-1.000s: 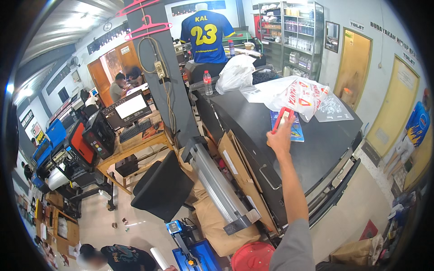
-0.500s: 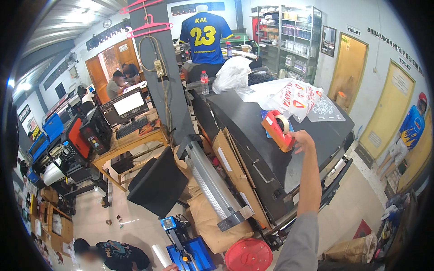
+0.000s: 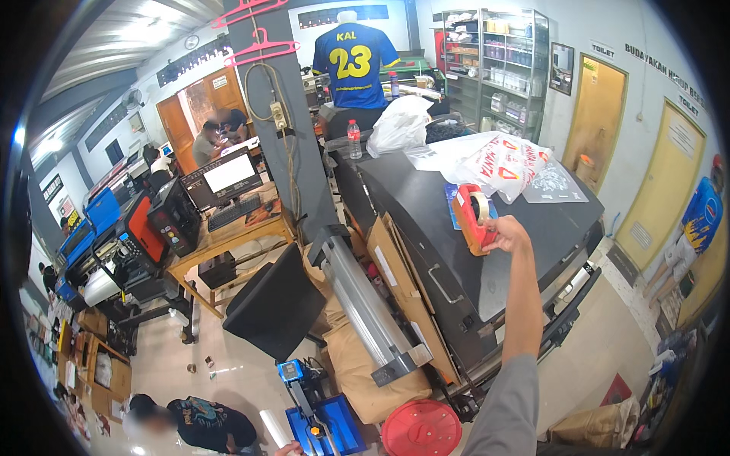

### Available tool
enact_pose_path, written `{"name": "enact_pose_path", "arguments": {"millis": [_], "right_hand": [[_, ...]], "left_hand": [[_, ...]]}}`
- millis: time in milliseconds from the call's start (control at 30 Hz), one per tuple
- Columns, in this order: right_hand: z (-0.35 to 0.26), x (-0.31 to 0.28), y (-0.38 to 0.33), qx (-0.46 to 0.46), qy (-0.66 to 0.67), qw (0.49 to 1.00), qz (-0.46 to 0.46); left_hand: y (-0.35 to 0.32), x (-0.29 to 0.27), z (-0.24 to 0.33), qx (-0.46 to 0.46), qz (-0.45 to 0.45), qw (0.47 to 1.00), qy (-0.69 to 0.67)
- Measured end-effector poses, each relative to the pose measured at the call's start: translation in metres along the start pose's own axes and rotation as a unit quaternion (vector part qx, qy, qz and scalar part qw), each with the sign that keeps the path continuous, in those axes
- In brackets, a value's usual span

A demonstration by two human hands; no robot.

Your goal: The person handles white plastic strips and small components on the floor, picking them up and arranging them while others work nearby. The person also moves around the room to retrieve items and place them on a nearby surface.

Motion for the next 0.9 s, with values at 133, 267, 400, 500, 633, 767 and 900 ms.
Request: {"name": "enact_pose_path", "arguments": {"millis": [133,267,400,500,633,767,900], "right_hand": [[0.004,0.026,-0.009,-0.084,0.075,0.993,0.025],[0.006,0.038,-0.024,-0.142,0.152,0.978,0.024],[0.019,0.027,-0.029,-0.207,0.237,0.948,0.045],[0.034,0.036,-0.034,-0.256,0.213,0.94,0.068],[0.046,0.028,-0.042,-0.29,0.055,0.945,0.141],[0.032,0.044,-0.043,-0.248,-0.193,0.914,0.259],[0.004,0.046,-0.06,-0.213,-0.567,0.737,0.298]], "left_hand": [[-0.009,-0.008,-0.008,0.011,0.022,1.0,0.009],[-0.015,-0.009,-0.009,0.02,0.037,0.999,0.007],[-0.023,0.003,-0.005,0.017,0.049,0.999,0.011],[-0.024,-0.003,-0.008,0.008,0.041,0.999,0.033],[-0.029,0.019,-0.003,0.016,0.046,0.999,0.007],[-0.021,-0.016,-0.016,0.025,0.02,0.999,0.004],[-0.023,-0.005,-0.015,0.009,-0.014,0.997,-0.073]]}}
Point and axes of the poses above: each hand's wrist, its own y-axis towards the middle knuckle, its own x-axis out of the palm, z = x × y, the point moved 8 cm from there along y, towards the middle knuckle, and after that the axes turned 12 degrees about -z, right-handed, at the moved point
